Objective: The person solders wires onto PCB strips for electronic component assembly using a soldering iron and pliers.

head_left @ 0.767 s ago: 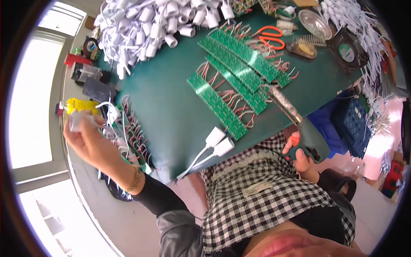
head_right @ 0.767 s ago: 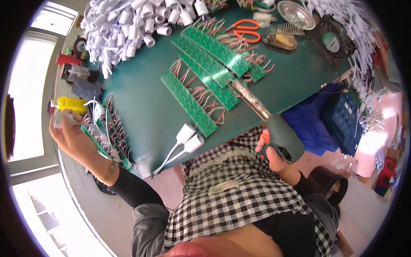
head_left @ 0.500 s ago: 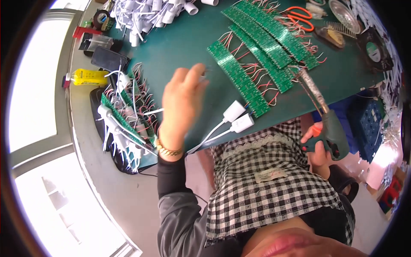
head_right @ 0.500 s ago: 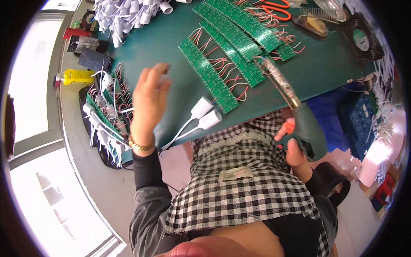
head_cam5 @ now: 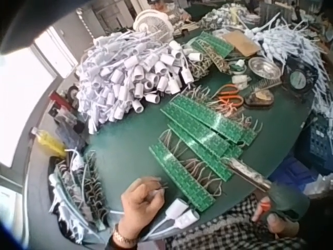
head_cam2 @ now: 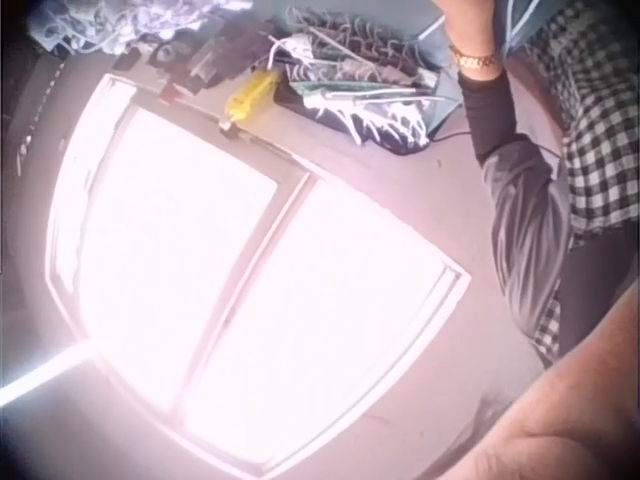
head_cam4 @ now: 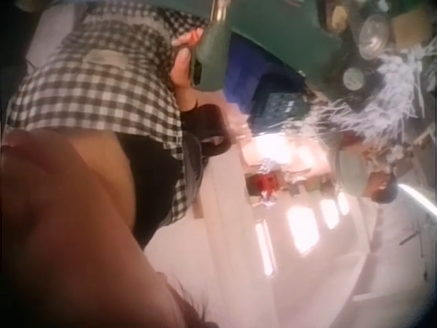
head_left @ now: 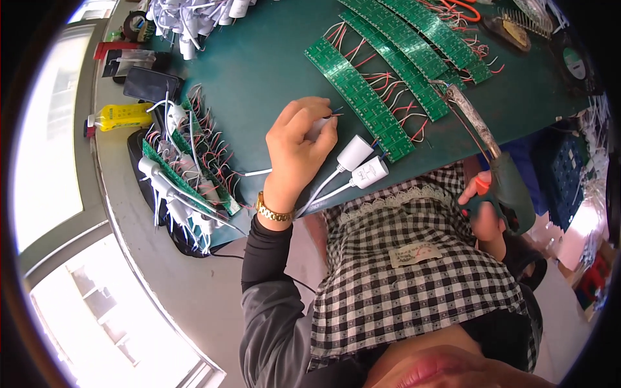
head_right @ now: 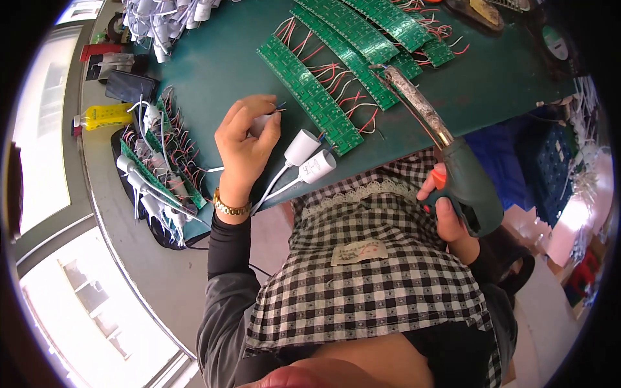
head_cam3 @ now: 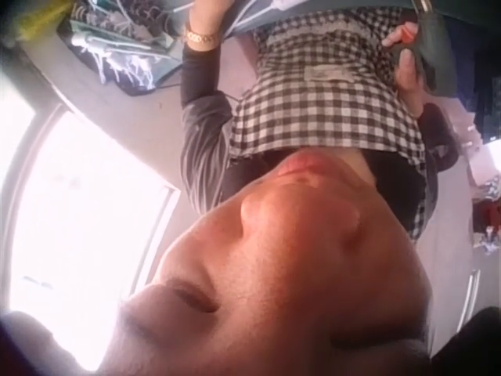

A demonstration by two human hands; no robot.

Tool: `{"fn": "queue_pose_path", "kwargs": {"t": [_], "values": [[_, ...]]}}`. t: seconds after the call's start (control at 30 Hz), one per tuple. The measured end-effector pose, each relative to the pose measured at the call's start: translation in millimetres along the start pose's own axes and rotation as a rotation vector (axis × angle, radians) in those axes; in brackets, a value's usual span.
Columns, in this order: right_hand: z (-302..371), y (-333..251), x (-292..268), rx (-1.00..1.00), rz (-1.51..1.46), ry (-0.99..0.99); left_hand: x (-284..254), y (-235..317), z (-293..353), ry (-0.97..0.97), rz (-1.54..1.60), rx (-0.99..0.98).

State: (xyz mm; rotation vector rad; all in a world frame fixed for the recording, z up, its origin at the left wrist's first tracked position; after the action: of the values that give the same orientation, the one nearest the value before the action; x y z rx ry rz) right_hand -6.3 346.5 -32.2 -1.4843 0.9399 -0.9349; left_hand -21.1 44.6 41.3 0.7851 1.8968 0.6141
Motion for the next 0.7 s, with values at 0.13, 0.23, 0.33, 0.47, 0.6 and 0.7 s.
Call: {"fn": "queue_pose_path", "kwargs": {"t": [0.13,0.23,0.33,0.47,0.6,0.7], "values": [[0,3,1,0.028,-0.001,-0.014,5,10,-3,-0.028,0.043,0.002],[-6,-3,7,-0.032,0.032,-0.113,17,13,-1,-0.076,0.088,-0.031],[-4,-2,13,-0.049,0.038,-0.181,28,5,4,-0.159,-0.007,-0.131],[-3,-5,24,-0.033,0.005,-0.196,33,-8,3,-0.168,0.060,-0.284],[5,15,30,0.063,0.068,-0.255,37,-15,2,-0.139,0.070,-0.342],[8,19,30,0.107,0.040,-0.281,39,-12,1,-0.124,0.062,-0.343]]}}
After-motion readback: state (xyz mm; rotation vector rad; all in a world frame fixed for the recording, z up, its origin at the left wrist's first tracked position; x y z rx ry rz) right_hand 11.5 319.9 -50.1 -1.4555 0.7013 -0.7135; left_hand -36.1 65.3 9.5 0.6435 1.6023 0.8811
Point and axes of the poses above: each hand's wrist, its own z-axis away from the middle knuckle, its own x-axis out of the palm, y = z × x, the point moved 10 cm from there along -z, towards the middle knuckle, and after that the axes turned 4 degrees about z, right-handed, at the moved point
